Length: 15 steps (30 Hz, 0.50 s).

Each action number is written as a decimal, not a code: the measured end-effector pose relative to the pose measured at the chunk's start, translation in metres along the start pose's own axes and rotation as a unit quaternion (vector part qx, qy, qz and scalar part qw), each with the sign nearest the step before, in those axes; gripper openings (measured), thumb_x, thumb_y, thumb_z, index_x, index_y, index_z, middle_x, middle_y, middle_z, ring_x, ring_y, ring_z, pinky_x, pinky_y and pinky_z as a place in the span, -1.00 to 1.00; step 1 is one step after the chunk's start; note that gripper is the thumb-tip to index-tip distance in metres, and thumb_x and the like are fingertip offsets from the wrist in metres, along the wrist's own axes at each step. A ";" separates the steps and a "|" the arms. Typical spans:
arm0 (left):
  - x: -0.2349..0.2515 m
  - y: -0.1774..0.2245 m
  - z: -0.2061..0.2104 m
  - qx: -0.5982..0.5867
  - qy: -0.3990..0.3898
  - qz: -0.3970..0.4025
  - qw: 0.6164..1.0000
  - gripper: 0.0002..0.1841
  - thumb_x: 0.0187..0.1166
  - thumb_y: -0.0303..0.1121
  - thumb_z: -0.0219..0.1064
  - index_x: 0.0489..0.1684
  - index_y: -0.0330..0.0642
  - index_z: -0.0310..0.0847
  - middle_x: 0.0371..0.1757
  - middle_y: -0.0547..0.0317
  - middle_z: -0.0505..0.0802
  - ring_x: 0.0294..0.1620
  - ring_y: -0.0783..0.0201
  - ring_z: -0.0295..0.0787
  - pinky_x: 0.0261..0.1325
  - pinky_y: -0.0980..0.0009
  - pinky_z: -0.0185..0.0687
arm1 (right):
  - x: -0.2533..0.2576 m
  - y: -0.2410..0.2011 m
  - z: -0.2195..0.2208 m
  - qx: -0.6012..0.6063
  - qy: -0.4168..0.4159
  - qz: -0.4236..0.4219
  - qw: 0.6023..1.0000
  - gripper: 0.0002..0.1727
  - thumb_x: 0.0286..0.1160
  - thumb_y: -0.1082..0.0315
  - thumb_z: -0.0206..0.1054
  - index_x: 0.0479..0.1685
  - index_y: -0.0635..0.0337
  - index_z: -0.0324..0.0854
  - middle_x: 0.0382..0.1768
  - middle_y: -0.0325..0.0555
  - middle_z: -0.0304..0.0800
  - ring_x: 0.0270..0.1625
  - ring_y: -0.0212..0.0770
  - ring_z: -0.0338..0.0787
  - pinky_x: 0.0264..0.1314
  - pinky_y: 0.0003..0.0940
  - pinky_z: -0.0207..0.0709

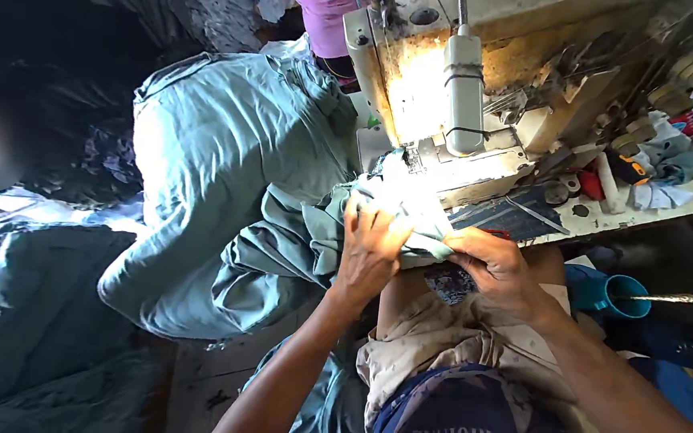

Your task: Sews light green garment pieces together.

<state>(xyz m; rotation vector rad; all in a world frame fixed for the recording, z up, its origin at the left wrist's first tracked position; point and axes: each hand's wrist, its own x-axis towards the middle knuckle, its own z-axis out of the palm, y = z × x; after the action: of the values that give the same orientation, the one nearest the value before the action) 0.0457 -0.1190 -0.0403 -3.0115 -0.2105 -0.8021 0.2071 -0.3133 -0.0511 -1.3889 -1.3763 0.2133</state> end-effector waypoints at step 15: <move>0.037 -0.020 -0.029 0.044 -0.038 -0.032 0.998 -0.83 0.41 -0.43 0.36 -0.16 -0.10 0.87 0.39 -0.13 0.73 0.58 -0.23 0.48 0.73 -0.43 -0.05 | 0.020 0.010 0.019 0.044 0.077 0.118 0.989 -0.88 0.62 0.39 0.37 -0.19 0.16 0.82 -0.20 -0.22 0.81 -0.35 -0.38 0.75 -0.34 -0.45 0.72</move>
<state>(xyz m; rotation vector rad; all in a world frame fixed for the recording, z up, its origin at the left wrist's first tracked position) 0.0601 -0.0961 0.0032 -2.9694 -0.3369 -0.6643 0.2042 -0.2845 -0.0551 -1.4624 -1.0630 0.3132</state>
